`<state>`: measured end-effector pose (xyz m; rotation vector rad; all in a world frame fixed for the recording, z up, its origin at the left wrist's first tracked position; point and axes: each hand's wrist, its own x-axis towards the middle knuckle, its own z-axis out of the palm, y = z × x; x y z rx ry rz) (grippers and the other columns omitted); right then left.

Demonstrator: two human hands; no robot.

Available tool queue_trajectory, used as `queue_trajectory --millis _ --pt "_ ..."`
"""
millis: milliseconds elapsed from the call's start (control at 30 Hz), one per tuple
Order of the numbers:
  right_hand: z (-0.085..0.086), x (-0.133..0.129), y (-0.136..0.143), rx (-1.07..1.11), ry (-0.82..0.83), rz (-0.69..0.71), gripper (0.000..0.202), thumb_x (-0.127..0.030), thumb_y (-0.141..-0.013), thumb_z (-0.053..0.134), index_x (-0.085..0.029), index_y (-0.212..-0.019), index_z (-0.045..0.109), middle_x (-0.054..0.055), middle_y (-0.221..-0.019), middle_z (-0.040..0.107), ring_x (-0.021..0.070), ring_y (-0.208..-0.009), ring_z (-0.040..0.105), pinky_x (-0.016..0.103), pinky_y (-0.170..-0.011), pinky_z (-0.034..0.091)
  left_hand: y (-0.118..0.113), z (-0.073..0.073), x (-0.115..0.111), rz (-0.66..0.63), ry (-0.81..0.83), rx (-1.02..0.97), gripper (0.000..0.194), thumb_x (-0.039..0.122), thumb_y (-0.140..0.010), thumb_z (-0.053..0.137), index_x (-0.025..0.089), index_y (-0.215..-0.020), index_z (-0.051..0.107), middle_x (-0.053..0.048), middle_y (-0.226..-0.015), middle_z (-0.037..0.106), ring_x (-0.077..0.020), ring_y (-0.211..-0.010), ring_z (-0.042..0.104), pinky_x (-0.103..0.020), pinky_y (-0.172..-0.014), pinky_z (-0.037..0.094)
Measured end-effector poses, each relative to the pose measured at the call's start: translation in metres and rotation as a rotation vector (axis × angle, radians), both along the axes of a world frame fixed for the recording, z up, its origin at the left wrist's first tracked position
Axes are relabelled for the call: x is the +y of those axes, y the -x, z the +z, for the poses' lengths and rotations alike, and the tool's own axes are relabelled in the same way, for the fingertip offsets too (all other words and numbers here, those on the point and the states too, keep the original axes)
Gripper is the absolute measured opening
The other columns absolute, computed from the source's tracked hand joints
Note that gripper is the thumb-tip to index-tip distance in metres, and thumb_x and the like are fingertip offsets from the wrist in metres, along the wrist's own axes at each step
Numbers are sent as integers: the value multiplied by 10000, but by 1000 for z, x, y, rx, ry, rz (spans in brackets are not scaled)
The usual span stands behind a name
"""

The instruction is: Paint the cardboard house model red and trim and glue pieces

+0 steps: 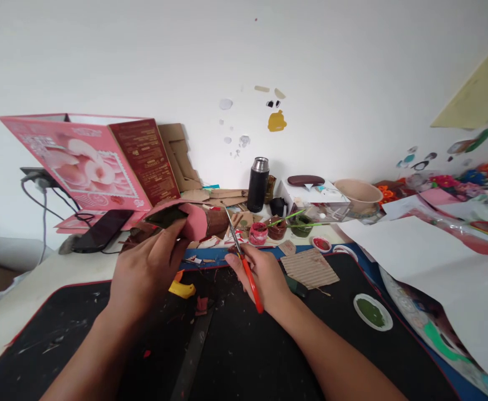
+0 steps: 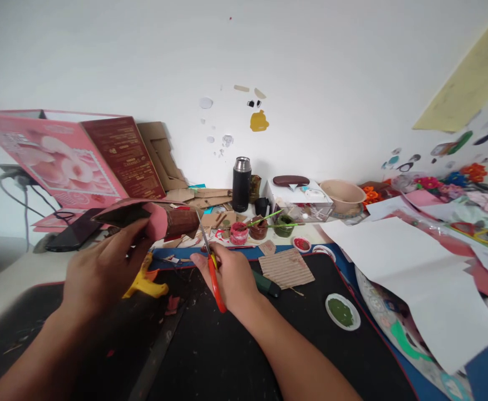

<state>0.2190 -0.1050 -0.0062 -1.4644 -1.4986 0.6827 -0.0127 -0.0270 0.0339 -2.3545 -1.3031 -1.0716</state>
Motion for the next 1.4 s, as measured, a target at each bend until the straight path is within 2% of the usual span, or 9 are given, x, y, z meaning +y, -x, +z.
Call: queue_trajectory --millis 467,700,933,1133,1400 --pt "-2 0 1 24 1 -7 343 -546 -1063 655 -226 -959 724 -43 -579 551 154 -471 523 276 -508 369 -5 1 -9 39 45 7 352 366 -1076 533 276 -1283 803 -77 -934 866 -295 -800 821 -334 -627 479" --pt "-7 3 0 20 -30 -16 338 -515 -1064 663 -202 -986 763 7 -702 685 171 -609 603 282 -626 458 -6 0 -9 58 68 17 369 378 -1072 534 271 -1309 795 -91 -926 857 -300 -790 810 -338 -624 472" --pt "-9 4 1 -18 -27 -45 366 -518 -1054 657 -214 -855 691 -13 -650 624 153 -589 531 268 -600 414 -6 0 -8 43 -12 83 353 336 -1093 524 242 -1301 793 -80 -883 849 -267 -730 796 -319 -588 449" --pt "-13 7 2 -48 -5 -84 344 -486 -1039 653 -235 -805 634 1 -664 656 173 -621 575 256 -614 436 -8 2 -10 26 -130 148 285 282 -1100 555 207 -1223 800 -59 -794 827 -257 -649 774 -326 -546 380" --pt "-17 10 4 -134 -15 -120 344 -464 -1036 596 -245 -772 572 -8 -632 596 171 -599 539 259 -605 411 -10 7 -13 43 -92 217 319 291 -1140 491 189 -1218 783 -81 -819 843 -279 -645 782 -347 -536 359"
